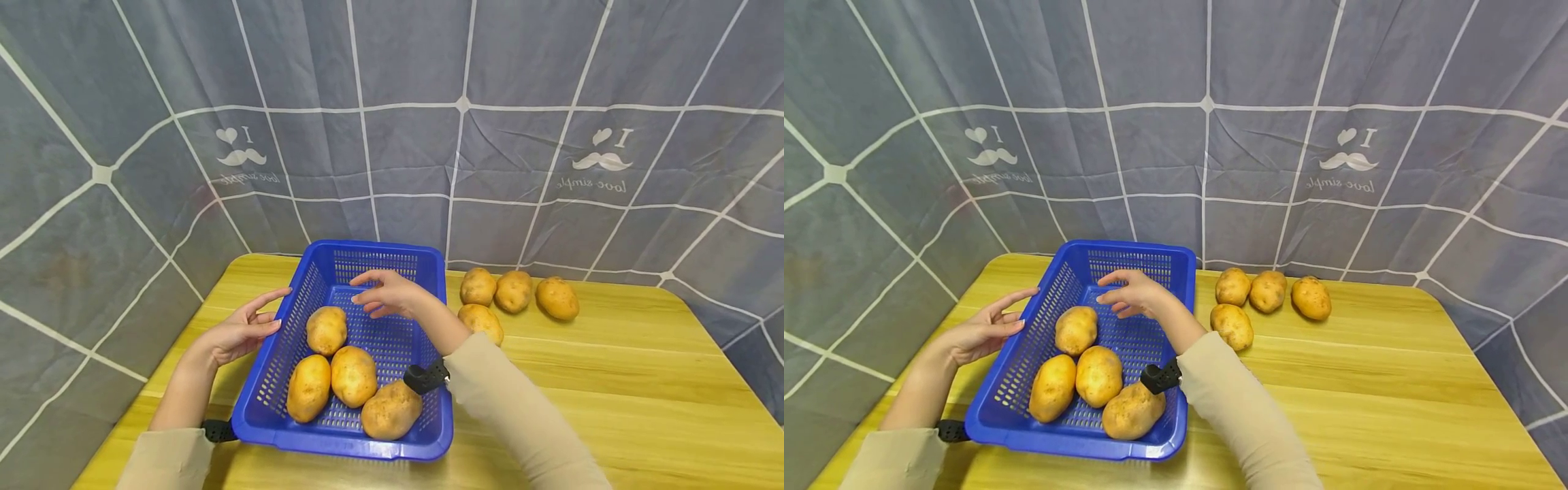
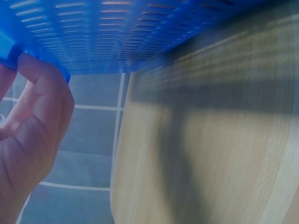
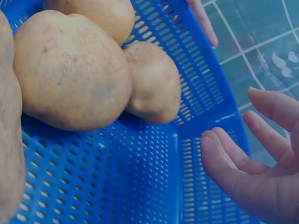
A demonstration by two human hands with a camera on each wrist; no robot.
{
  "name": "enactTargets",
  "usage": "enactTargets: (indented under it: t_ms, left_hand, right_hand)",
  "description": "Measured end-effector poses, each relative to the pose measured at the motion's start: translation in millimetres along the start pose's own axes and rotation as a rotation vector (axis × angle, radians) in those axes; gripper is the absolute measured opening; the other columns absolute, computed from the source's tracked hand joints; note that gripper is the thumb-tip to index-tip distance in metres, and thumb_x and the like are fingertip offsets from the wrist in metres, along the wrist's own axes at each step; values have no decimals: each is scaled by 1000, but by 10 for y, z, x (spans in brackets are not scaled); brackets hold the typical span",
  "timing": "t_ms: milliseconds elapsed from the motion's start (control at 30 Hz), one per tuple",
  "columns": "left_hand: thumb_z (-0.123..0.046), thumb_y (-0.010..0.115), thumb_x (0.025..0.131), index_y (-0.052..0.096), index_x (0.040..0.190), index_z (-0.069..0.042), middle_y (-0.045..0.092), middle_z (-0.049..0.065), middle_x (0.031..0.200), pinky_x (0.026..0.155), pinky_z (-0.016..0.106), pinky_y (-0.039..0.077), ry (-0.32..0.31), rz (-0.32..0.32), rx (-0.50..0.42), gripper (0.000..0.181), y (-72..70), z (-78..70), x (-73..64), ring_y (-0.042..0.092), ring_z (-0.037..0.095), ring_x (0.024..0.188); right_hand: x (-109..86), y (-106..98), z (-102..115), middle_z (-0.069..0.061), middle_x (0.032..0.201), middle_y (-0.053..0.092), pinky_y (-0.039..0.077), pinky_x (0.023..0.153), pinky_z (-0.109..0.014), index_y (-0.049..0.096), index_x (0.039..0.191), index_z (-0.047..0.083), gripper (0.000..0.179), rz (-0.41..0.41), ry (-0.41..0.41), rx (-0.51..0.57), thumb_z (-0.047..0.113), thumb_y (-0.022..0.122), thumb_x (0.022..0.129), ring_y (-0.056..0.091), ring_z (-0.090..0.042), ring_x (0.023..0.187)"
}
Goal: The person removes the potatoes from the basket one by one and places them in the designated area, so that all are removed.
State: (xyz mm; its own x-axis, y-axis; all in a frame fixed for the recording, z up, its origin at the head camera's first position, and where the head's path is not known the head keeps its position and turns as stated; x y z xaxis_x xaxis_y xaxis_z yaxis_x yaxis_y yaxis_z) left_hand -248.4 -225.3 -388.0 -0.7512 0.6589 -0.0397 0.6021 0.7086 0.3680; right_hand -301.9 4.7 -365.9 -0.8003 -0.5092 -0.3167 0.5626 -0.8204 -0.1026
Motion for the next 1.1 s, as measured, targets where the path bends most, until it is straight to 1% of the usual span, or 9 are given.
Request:
enactTargets:
  t_ms: [100, 200, 300, 500, 567, 800, 967, 1100]
  left_hand:
    - [9, 42, 94, 39, 135, -25, 63, 10, 111, 81, 37, 53, 1, -4, -5, 53, -4, 10, -12, 65, 24, 96]
    - [9, 41, 95, 40, 135, -25, 62, 10, 112, 82, 37, 53, -3, -1, -12, 53, -4, 30, -27, 64, 24, 97]
    - [9, 41, 95, 39, 135, -25, 62, 10, 112, 82, 37, 53, -1, 5, -14, 53, 0, 38, -35, 64, 24, 97]
    - [8, 42, 95, 37, 135, -25, 63, 9, 111, 82, 37, 53, -3, -4, 6, 52, -9, 6, -10, 64, 23, 97]
    - [8, 42, 95, 37, 135, -24, 63, 9, 112, 82, 37, 53, -7, -8, 12, 52, -17, -4, -3, 64, 23, 97]
    - [9, 42, 95, 38, 135, -25, 62, 10, 113, 83, 38, 52, -12, -15, 3, 52, -24, 0, -26, 64, 24, 99]
    - [9, 41, 95, 39, 134, -25, 62, 10, 112, 82, 37, 53, -8, -14, -1, 52, -17, 12, -28, 64, 24, 97]
    - [8, 41, 95, 39, 135, -25, 62, 10, 111, 82, 36, 53, -4, -8, -4, 52, -11, 9, -11, 64, 24, 97]
  right_hand:
    - [33, 71, -24, -14, 112, 59, 49, 88, -44, 53, 127, 5, 43, 10, 5, -14, 4, 64, 86, 54, -41, 108]
    - [67, 137, -67, -15, 113, 60, 51, 85, -42, 53, 128, 4, 43, 13, 19, -41, 5, 64, 86, 55, -40, 107]
    - [110, 187, -111, -15, 114, 60, 51, 86, -43, 52, 129, 4, 45, 16, 33, -46, 5, 65, 85, 55, -40, 107]
    - [198, 210, -158, -10, 109, 58, 52, 84, -43, 55, 127, 5, 46, -8, 42, -65, 6, 68, 83, 57, -38, 104]
    - [220, 212, -164, -10, 108, 58, 52, 83, -42, 55, 127, 6, 46, -19, 49, -75, 6, 68, 83, 58, -37, 101]
    - [273, 288, -178, -16, 120, 52, 53, 81, -43, 57, 124, 6, 43, -29, 71, -108, 6, 68, 83, 58, -37, 100]
    - [290, 350, -198, -13, 115, 53, 54, 77, -41, 58, 124, 8, 43, -36, 92, -158, 9, 69, 83, 59, -33, 93]
    - [299, 378, -204, -13, 114, 53, 55, 75, -40, 57, 126, 8, 45, -30, 95, -183, 10, 70, 83, 59, -32, 91]
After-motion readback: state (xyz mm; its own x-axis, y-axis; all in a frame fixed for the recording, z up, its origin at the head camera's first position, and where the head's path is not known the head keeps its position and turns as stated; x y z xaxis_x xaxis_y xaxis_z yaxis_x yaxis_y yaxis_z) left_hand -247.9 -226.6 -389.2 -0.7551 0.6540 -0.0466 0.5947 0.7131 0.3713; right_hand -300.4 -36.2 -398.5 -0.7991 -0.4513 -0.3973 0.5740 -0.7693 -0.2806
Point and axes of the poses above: each hand's wrist, its own x-axis towards the middle knuckle, its own y-axis out of the palm, z = x × y, the point moved 6 cm from there along x, towards the middle knuckle
